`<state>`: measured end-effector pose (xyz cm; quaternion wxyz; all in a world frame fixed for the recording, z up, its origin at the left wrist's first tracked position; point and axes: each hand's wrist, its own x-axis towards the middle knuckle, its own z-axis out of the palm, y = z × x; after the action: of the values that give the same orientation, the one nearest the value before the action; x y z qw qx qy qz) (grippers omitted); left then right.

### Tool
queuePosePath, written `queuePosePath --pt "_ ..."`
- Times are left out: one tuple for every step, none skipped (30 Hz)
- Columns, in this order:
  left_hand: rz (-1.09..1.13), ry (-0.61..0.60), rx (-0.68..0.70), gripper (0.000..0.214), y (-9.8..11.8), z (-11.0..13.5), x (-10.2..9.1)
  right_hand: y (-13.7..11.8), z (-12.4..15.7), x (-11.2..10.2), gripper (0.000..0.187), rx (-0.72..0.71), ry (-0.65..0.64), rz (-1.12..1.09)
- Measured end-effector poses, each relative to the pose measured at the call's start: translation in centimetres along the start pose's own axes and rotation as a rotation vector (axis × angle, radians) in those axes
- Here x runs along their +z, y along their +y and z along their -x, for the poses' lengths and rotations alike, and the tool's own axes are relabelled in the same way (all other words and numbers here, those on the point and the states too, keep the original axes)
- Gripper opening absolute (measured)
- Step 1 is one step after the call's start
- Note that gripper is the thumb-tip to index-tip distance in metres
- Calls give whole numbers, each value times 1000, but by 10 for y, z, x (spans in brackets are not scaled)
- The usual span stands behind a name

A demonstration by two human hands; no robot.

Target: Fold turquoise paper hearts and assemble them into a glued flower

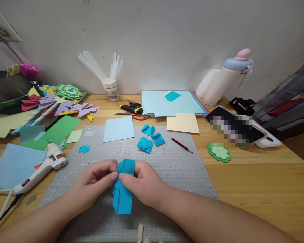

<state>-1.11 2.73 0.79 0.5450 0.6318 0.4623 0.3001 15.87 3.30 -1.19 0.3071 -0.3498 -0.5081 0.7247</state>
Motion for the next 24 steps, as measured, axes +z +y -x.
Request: queuePosePath --pt "4 5 -2 25 0 -1 0 0 0 0 21 2 7 2" --pt "6 9 0 25 -1 -2 0 0 -1 0 21 2 13 8" --pt "6 10 7 26 -1 -2 0 0 -1 0 20 2 18 15" --pt "5 14 16 27 -1 -3 0 0 -1 0 20 -4 23 22" --pt "3 15 26 27 -1 -4 -1 -1 -1 0 20 -14 26 30" --pt "4 16 35 28 -1 -4 -1 -1 -1 0 20 -25 29 34" --pt "10 16 40 28 -1 -5 -1 -1 0 0 21 -38 31 38" --pt "23 13 38 28 -2 -5 -1 -1 0 1 21 -49 32 39" --pt "39 10 32 28 -2 -5 -1 -1 0 1 21 -59 32 39" --pt "56 3 22 28 -2 -5 -1 -1 0 1 21 -66 28 34" --pt "72 -7 11 28 -3 -4 -1 -1 0 1 21 -70 20 25" --pt "84 -16 1 28 -3 -4 -1 -1 -1 1 21 -70 9 16" --pt "91 -26 -5 29 -4 -5 -1 -1 -1 2 20 -68 -2 6" --pt "93 -31 -7 29 -4 -5 -1 -1 -1 2 20 -66 -9 -3" --pt "96 -32 -3 29 -5 -5 -1 -1 -1 3 21 -64 -10 -11" --pt "97 -27 5 29 -5 -5 -1 -1 -1 3 21 -62 -4 -20" --pt "96 -17 16 29 -5 -6 -2 -1 -1 3 22 -61 6 -29" --pt "92 -6 29 30 -6 -6 -2 -2 -1 4 22 -59 17 -40" --pt "85 8 42 30 -6 -6 -2 -2 -1 4 23 -56 24 -51" --pt "75 22 53 30 -6 -7 -2 -2 -1 4 24 -51 27 -62" --pt "63 35 62 29 -6 -7 -3 -2 -1 4 25 -45 26 -71" --pt "50 46 70 29 -7 -7 -3 -2 -1 4 26 -38 21 -79" --pt "36 55 77 28 -7 -6 -3 -1 -1 3 28 -30 15 -86" --pt "24 62 84 28 -7 -6 -3 0 -1 3 30 -23 10 -93"
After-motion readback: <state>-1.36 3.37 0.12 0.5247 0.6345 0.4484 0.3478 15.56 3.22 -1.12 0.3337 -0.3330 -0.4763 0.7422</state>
